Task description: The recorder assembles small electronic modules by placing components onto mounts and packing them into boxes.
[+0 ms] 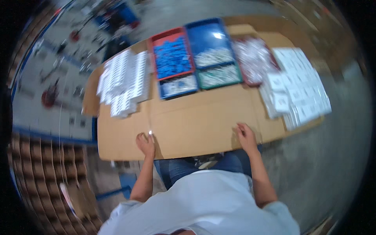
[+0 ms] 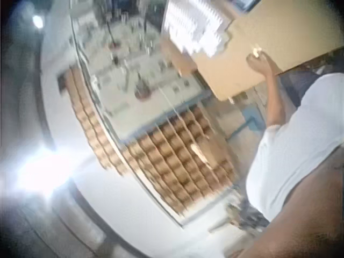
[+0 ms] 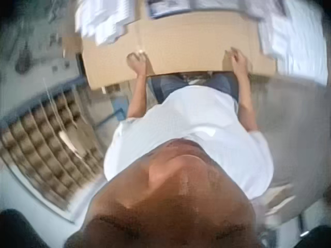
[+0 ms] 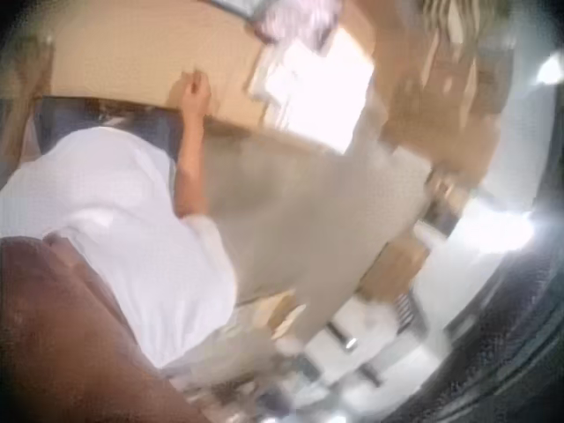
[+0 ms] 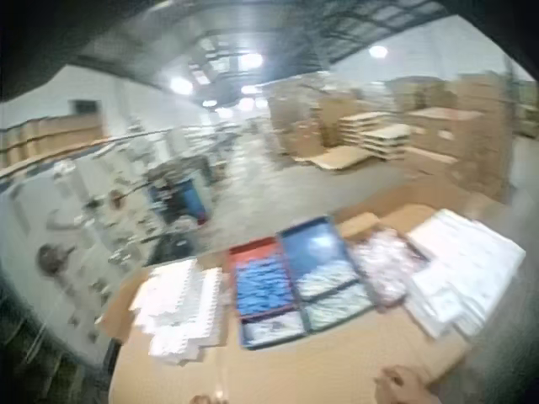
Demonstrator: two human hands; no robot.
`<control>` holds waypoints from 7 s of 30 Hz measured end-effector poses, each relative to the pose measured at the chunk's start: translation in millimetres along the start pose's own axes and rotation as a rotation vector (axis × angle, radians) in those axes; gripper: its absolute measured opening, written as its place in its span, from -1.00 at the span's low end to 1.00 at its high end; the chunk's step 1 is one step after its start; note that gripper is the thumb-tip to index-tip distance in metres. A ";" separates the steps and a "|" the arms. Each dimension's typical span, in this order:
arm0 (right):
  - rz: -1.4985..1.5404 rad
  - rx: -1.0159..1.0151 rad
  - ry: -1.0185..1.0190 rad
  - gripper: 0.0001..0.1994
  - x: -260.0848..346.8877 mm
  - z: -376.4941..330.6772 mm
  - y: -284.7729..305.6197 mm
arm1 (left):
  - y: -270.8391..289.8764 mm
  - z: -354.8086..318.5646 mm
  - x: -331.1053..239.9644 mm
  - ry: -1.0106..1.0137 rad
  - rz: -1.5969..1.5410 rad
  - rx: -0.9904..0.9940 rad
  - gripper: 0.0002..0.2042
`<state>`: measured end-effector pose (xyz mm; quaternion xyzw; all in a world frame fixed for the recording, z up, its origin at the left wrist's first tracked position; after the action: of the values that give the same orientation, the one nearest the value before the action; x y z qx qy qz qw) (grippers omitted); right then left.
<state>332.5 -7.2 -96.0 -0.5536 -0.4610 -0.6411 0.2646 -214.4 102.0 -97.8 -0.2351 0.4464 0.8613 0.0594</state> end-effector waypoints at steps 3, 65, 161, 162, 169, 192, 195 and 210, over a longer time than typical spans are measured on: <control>-0.024 -0.055 -0.004 -0.74 2.0 5.0 10.0 | -1.6 -14.8 -42.0 -0.048 -0.014 0.012 -0.54; 1.256 0.186 -0.595 -0.70 114.9 -19.7 1.7 | 56.2 -82.3 -374.9 -0.201 -1.356 0.840 -0.07; 0.227 0.060 0.797 -0.39 210.1 -47.9 -71.9 | 50.1 -110.9 -336.9 1.019 -1.293 0.892 -0.49; 0.228 0.060 0.794 -0.39 210.5 -48.2 -71.8 | 48.9 -112.1 -336.3 1.020 -1.313 0.903 -0.49; 0.225 0.066 0.786 -0.39 208.1 -48.7 -69.3 | 46.9 -114.8 -337.8 1.020 -1.373 0.917 -0.49; 0.236 0.114 0.753 -0.42 203.7 -52.8 -72.0 | 56.2 -119.7 -339.0 1.133 -1.377 0.919 -0.48; 0.188 0.148 0.725 -0.40 210.4 -50.6 -75.5 | 45.2 -116.5 -330.3 1.090 -1.403 0.892 -0.46; 0.310 0.167 0.169 -0.76 180.9 -50.6 -45.3 | 76.0 -79.4 -298.1 0.478 -1.655 0.813 -0.05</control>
<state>225.8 -1.2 65.0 -0.5384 -0.3978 -0.5964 0.4429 52.8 25.6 56.1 -0.6079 0.4040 0.2536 0.6347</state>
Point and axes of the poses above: each hand's wrist, its own z-axis towards the middle knuckle, its own y-axis out of the back of the hand, x = y × z, the point moved 6 cm from there along z, towards the middle knuckle, and after that the axes turned 9 degrees about -x, right-handed, at the moved point
